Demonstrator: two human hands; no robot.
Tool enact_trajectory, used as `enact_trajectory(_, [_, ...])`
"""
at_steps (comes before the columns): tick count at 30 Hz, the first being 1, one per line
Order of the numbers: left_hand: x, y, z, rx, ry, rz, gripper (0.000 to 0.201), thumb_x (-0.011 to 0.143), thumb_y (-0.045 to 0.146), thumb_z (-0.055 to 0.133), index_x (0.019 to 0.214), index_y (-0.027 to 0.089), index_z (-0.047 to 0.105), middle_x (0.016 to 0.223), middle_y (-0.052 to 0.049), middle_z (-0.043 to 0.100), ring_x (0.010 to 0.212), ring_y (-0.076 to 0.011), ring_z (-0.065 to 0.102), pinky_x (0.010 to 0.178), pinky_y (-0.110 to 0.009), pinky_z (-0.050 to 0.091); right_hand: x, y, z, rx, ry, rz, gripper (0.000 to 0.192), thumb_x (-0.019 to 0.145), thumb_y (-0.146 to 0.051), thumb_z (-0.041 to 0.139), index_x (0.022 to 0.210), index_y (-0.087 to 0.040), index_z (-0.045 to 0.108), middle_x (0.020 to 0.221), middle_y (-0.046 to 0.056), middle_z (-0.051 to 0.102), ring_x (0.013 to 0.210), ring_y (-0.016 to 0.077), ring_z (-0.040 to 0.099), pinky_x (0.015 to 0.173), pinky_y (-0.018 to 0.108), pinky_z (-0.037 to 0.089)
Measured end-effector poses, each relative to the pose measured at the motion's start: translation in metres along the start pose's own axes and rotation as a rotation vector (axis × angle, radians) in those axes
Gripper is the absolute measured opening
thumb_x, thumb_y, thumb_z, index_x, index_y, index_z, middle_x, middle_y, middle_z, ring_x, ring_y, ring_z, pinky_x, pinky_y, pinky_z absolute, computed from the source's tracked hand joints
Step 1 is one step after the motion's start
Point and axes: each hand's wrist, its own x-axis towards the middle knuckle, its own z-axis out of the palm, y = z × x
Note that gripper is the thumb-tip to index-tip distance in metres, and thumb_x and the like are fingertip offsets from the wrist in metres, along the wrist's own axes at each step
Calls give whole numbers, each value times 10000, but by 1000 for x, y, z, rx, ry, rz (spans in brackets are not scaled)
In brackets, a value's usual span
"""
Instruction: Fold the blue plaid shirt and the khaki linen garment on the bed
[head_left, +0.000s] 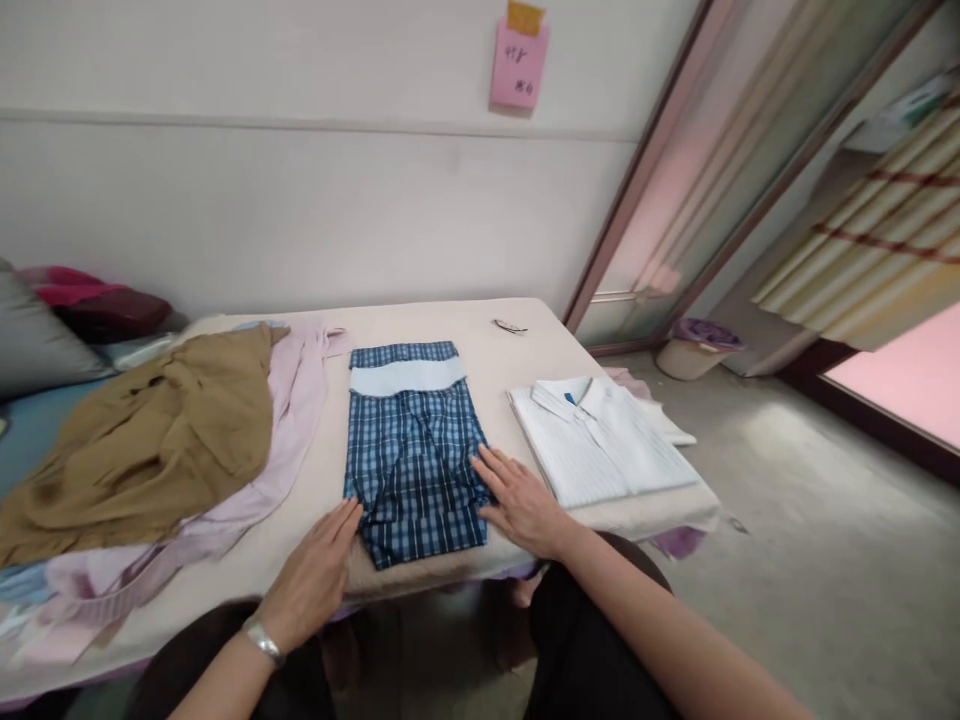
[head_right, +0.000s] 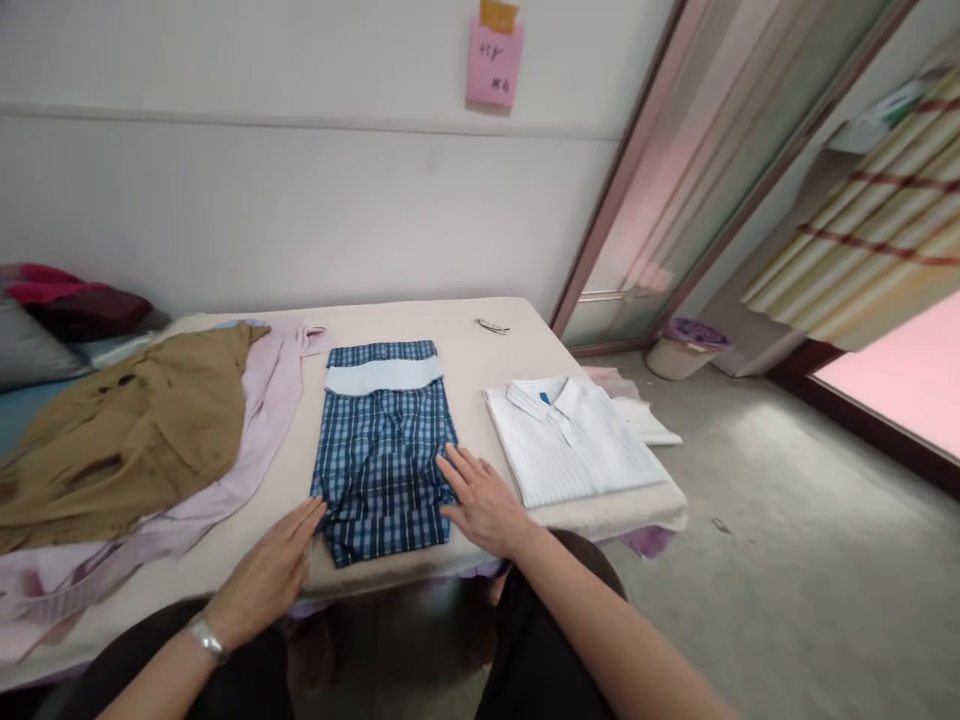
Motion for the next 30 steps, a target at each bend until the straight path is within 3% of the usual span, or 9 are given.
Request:
enact_trajectory(4, [6, 15, 8, 31, 47, 13, 686, 773, 45, 414, 1447, 164, 456, 1446, -137, 553, 1356, -264, 503, 1146, -475, 406, -1, -8, 17, 40, 19, -23, 629, 991, -458, 518, 1528, -166, 369, 1513, 155, 455, 1393, 277, 420, 1133, 431, 339])
enact_trajectory(8, [23, 14, -5, 11, 160, -91, 484, 844, 135, 445, 1318, 185, 527, 1254, -131, 657, 1142, -278, 622, 1027, -459, 473, 10, 6, 13, 98, 203, 327, 440, 1032, -435, 425, 1365, -154, 486, 1247, 120, 634, 1000, 198, 651, 890, 318, 466])
enact_trajectory(10, [29, 15, -11, 23, 182, -114, 367, 864, 196, 477, 1220, 205, 564, 1175, -121, 672, 1075, -289, 627, 966, -461, 485, 13, 10, 11, 52, 195, 393, 409, 997, -507, 484, 1212, -169, 567, 1095, 84, 660, 890, 189, 648, 805, 296, 457])
enact_trajectory(13, [33, 20, -14, 87, 175, -135, 262, 865, 255, 530, 1119, 214, 583, 1089, -118, 660, 1037, -304, 608, 909, -452, 475, 15, 7, 11, -78, 109, 312, 430, 908, -596, 594, 1058, -195, 629, 1023, 67, 645, 890, 207, 622, 780, 292, 428])
enact_trajectory(16, [33, 24, -13, 129, 160, -159, 165, 889, 223, 512, 1035, 217, 588, 1007, -102, 641, 985, -291, 590, 866, -428, 460, 19, -1, 13, -140, 55, 251, 252, 933, -446, 580, 971, -209, 657, 990, 57, 639, 906, 201, 606, 793, 287, 408])
enact_trajectory(20, [33, 23, -11, 90, 167, -154, 149, 949, 174, 432, 923, 216, 572, 921, -78, 617, 911, -255, 565, 831, -394, 450, 27, -4, 17, -114, 66, 174, 177, 958, -265, 484, 922, -214, 650, 976, 48, 637, 927, 182, 588, 819, 273, 397])
enact_trajectory(26, [34, 25, -10, 105, 128, -235, 74, 947, 260, 501, 949, 216, 561, 958, -86, 600, 940, -275, 549, 816, -403, 448, 29, -1, 25, -116, -9, 113, 112, 928, -235, 511, 872, -217, 606, 938, 44, 606, 912, 185, 569, 773, 268, 393])
enact_trajectory(30, [35, 25, -7, 154, 54, -248, 111, 904, 148, 482, 935, 219, 561, 954, -80, 590, 948, -271, 542, 834, -405, 443, 29, -4, 25, -92, -7, 118, 114, 924, -222, 503, 876, -220, 606, 948, 43, 605, 923, 183, 570, 785, 274, 401])
